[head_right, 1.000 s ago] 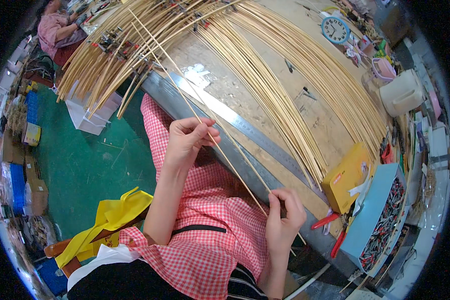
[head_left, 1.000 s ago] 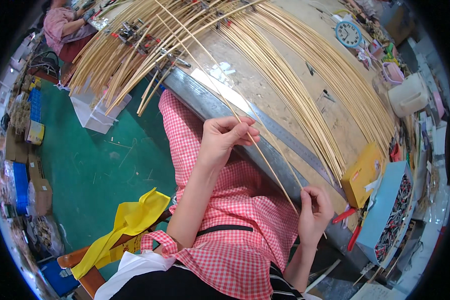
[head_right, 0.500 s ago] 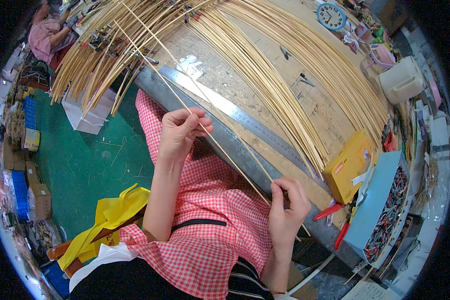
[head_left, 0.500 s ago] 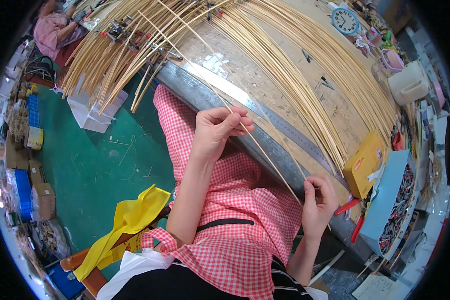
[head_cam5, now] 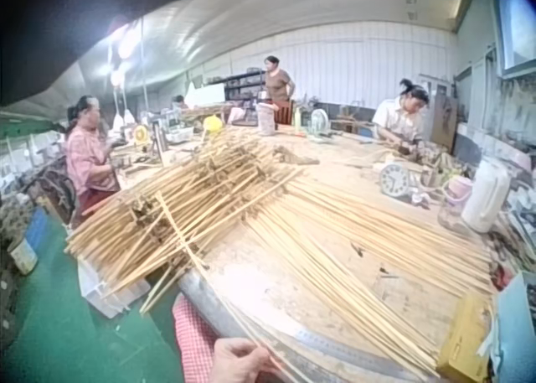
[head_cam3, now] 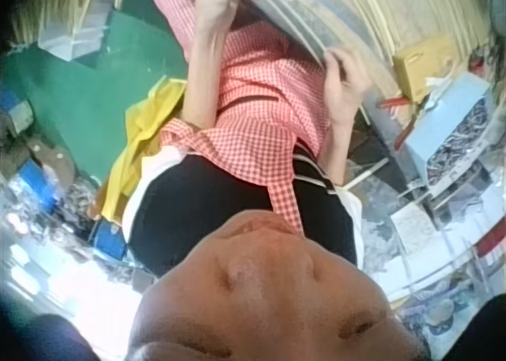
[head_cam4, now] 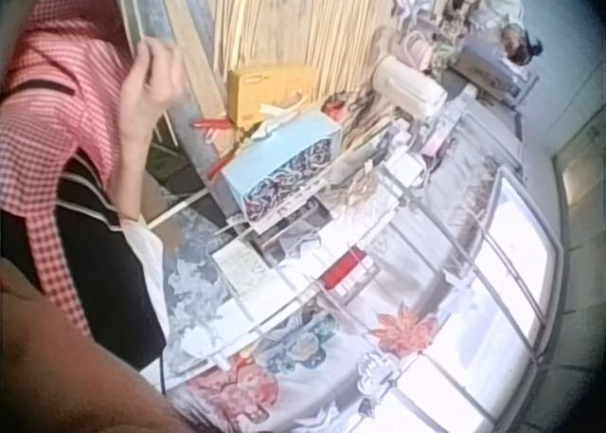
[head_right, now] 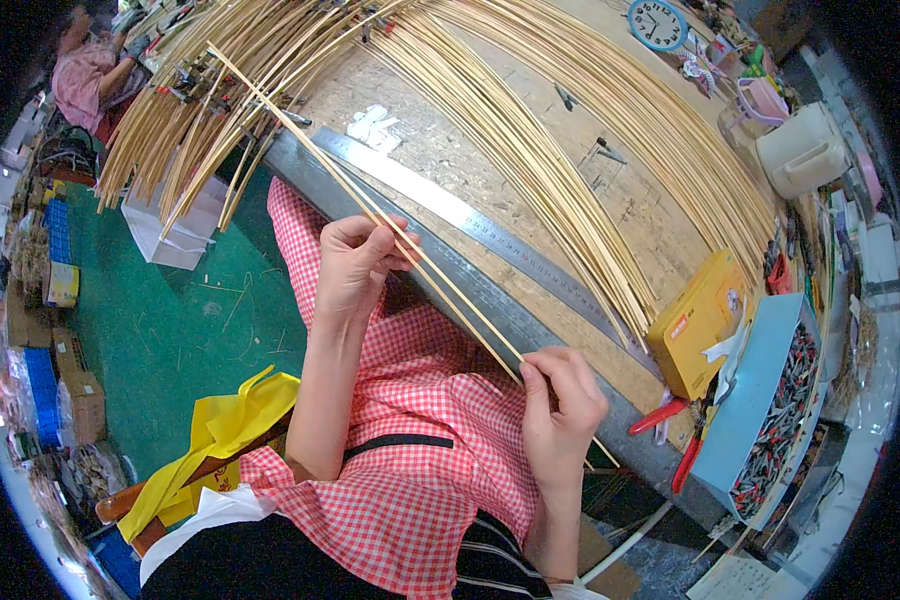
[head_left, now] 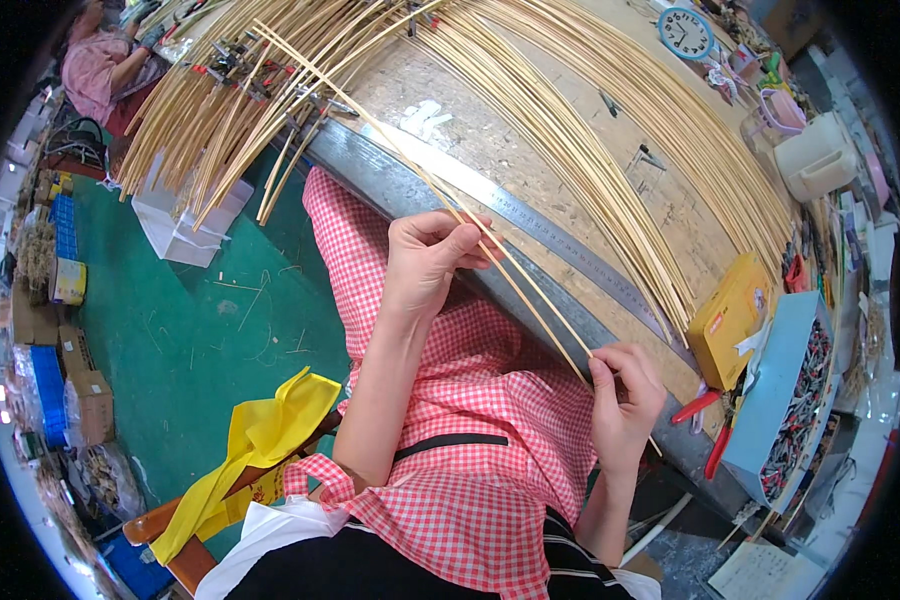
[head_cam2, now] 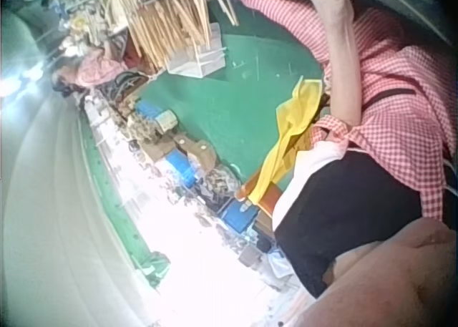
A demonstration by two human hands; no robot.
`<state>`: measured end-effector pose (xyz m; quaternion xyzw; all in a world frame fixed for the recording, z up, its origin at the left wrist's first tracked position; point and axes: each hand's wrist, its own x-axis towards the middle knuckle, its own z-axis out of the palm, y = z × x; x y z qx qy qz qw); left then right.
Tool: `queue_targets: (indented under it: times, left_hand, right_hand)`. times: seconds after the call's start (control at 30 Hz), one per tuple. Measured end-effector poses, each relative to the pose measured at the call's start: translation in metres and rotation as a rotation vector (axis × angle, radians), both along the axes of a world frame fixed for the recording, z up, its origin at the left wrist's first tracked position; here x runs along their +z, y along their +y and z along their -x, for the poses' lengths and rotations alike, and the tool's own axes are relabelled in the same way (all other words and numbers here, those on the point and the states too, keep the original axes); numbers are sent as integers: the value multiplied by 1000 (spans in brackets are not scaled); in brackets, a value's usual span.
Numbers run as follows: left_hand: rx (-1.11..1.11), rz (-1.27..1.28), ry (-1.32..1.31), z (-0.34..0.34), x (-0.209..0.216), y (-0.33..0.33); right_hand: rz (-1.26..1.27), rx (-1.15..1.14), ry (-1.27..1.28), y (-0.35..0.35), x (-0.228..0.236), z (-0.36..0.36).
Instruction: The person assembles thin bamboo sticks by inserting smaller pieces into the ends of longer ones. They repeatedly pick up sticks, align them, and slide the smaller pieces into place, then set the assembled units aside on the table.
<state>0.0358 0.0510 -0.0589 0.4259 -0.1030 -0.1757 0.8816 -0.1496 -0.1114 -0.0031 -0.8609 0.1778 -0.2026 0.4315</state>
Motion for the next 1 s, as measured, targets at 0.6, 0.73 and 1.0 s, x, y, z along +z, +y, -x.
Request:
queue_targets:
  times: [0.6,0.73,1.0]
  left_hand:
    - [25,-39,39,1,1,0]
    - [28,-41,29,1,1,0]
    - [36,-89,5,2,0,0]
  right_hand:
    - [51,145,25,3,2,-5]
    - [96,128,-17,2,-2,-4]
    - [366,134,-71,2,-12,-2]
